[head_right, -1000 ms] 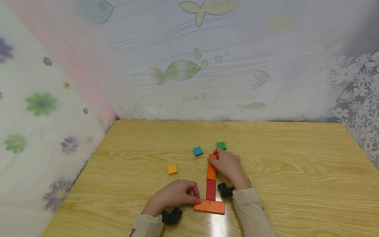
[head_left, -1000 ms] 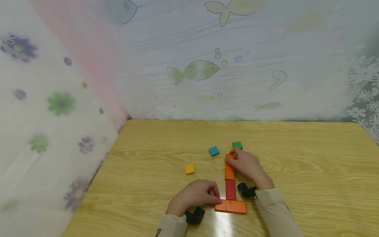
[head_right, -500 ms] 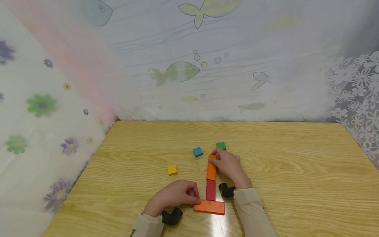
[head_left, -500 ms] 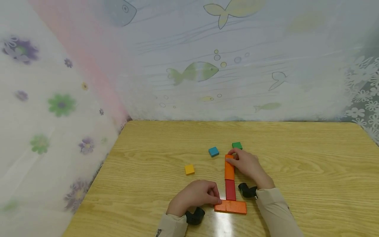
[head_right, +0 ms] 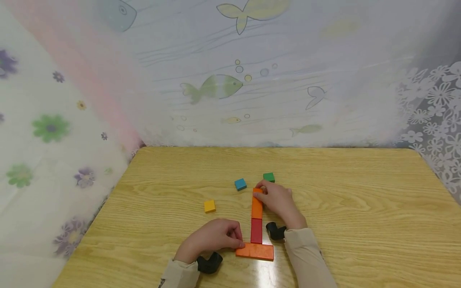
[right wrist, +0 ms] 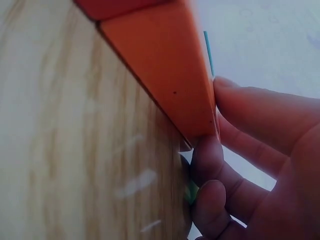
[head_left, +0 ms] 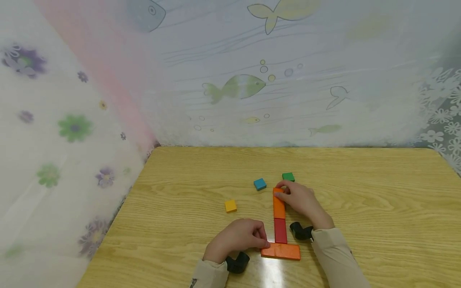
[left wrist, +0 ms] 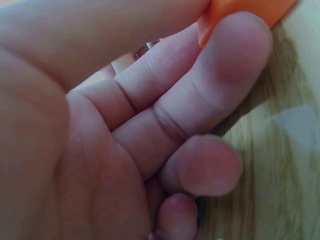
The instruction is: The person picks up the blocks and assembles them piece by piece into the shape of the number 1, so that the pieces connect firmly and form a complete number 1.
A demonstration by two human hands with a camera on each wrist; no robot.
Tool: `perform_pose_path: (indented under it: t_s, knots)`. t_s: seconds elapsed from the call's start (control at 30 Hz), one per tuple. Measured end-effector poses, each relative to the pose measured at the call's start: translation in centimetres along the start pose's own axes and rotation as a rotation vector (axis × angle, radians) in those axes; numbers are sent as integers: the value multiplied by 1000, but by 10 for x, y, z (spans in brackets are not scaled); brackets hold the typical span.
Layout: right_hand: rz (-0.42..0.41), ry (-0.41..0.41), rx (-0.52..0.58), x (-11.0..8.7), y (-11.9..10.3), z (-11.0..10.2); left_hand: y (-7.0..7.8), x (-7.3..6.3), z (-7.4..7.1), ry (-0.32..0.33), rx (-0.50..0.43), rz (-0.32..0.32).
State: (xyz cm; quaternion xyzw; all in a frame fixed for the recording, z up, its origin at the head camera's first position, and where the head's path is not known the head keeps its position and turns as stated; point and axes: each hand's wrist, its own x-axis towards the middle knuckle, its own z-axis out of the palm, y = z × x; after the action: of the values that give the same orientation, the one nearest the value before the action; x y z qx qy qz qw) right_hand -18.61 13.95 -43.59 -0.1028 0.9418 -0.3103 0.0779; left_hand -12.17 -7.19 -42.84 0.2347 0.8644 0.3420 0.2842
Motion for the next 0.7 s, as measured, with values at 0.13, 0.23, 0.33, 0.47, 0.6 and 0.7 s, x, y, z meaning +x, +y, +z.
perform_pose_path:
  t_s: [0.13, 0.23, 0.33, 0.47, 0.6, 0.7]
  knots:
    - [-10, -1, -3, 0, 0, 0, 0, 0, 0, 1, 16, 0]
    - [-20, -3, -4, -1, 1, 0, 0, 0, 1, 1, 21, -2]
    - [-17, -9, -3, -1, 1, 0, 1, 0, 0, -2, 20, -3]
    - [-10, -21, 2, 0, 1, 0, 2, -1, -1, -12, 16, -9]
    - [-4, -34, 5, 0, 1, -1, 3, -2, -1, -16, 26, -10]
    - [3, -40, 10, -1, 0, -2, 4, -3, -1, -11, 36, -9]
